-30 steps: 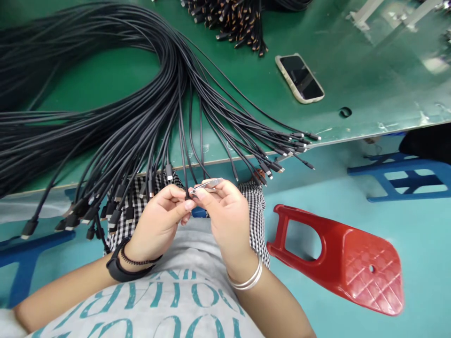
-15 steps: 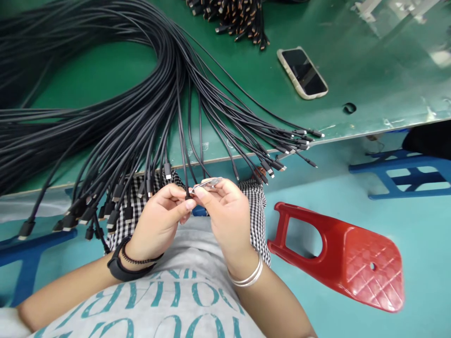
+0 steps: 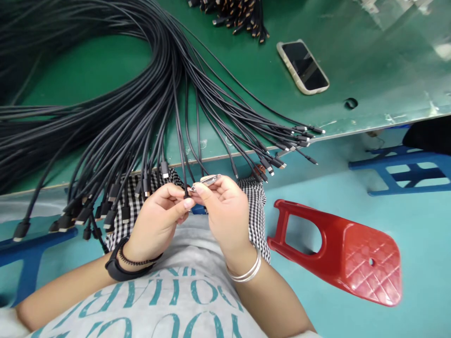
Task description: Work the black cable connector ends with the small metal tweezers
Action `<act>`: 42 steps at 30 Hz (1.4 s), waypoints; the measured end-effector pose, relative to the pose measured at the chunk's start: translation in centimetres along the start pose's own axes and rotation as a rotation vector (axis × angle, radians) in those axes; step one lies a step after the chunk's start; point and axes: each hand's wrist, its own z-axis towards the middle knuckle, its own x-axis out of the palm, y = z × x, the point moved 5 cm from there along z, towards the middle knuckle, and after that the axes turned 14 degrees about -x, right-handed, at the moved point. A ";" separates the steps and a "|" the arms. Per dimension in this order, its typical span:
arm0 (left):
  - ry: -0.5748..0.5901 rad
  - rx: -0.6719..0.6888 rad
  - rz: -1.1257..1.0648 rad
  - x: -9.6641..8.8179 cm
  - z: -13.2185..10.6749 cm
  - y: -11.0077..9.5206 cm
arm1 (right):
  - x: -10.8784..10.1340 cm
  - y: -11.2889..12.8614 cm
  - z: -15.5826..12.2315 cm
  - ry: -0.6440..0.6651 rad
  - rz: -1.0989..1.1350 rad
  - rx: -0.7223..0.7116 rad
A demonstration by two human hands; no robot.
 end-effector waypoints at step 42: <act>-0.106 0.170 0.062 0.8 0.9 -4.4 | 4.4 2.4 4.2 0.167 0.137 -0.102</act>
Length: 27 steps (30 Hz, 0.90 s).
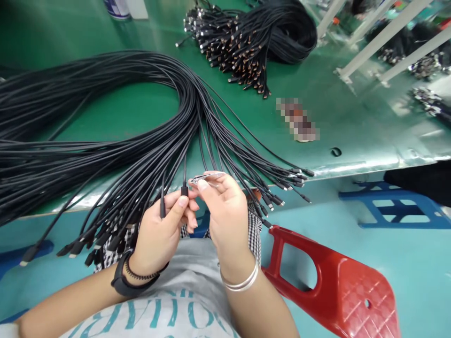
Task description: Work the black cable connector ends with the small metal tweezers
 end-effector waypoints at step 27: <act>0.085 -0.044 0.079 -0.1 0.2 -0.1 | 0.2 0.4 0.6 -0.029 -0.225 -0.065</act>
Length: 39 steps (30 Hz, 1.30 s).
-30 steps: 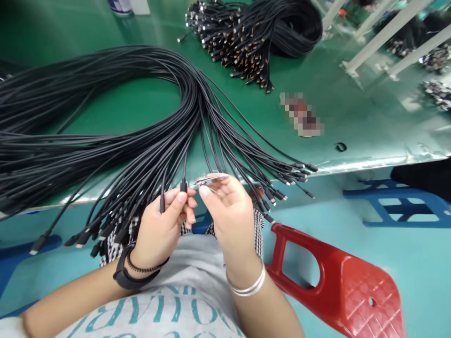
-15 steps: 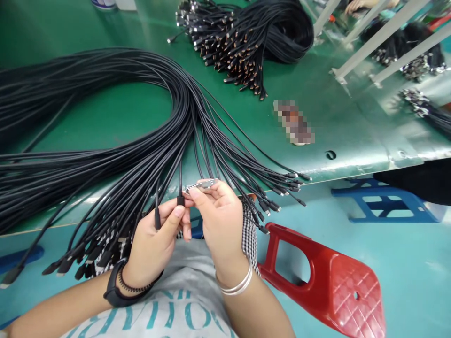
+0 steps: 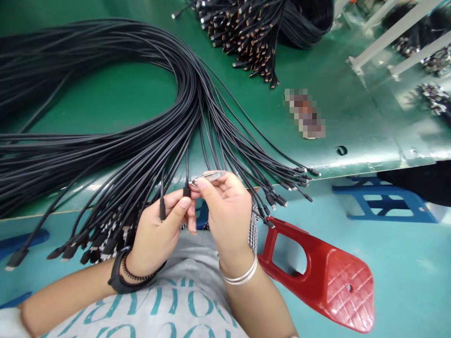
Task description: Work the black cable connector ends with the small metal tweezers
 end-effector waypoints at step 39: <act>0.436 -0.338 -0.766 2.5 0.1 0.4 | -0.8 0.6 -0.3 0.102 -0.147 -0.178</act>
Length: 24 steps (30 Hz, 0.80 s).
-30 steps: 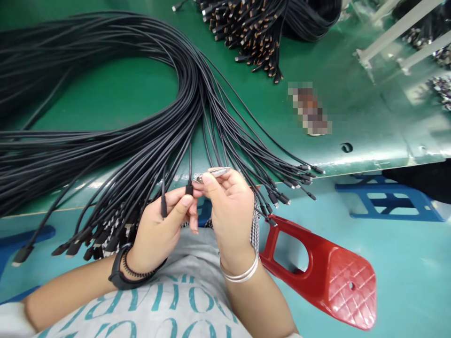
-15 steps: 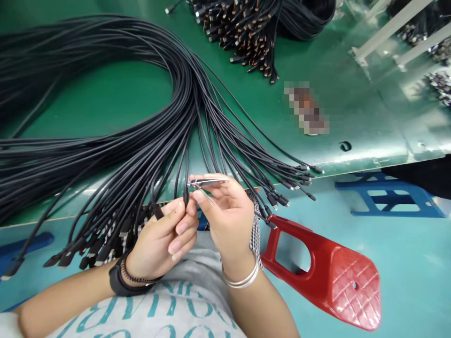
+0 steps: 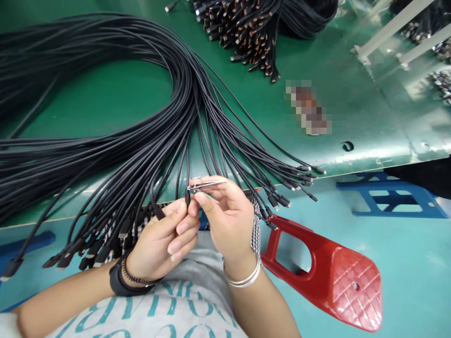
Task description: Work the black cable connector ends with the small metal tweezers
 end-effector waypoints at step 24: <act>0.020 -0.080 -0.064 0.3 -0.1 0.1 | -0.3 -0.2 -0.2 -0.035 0.015 -0.029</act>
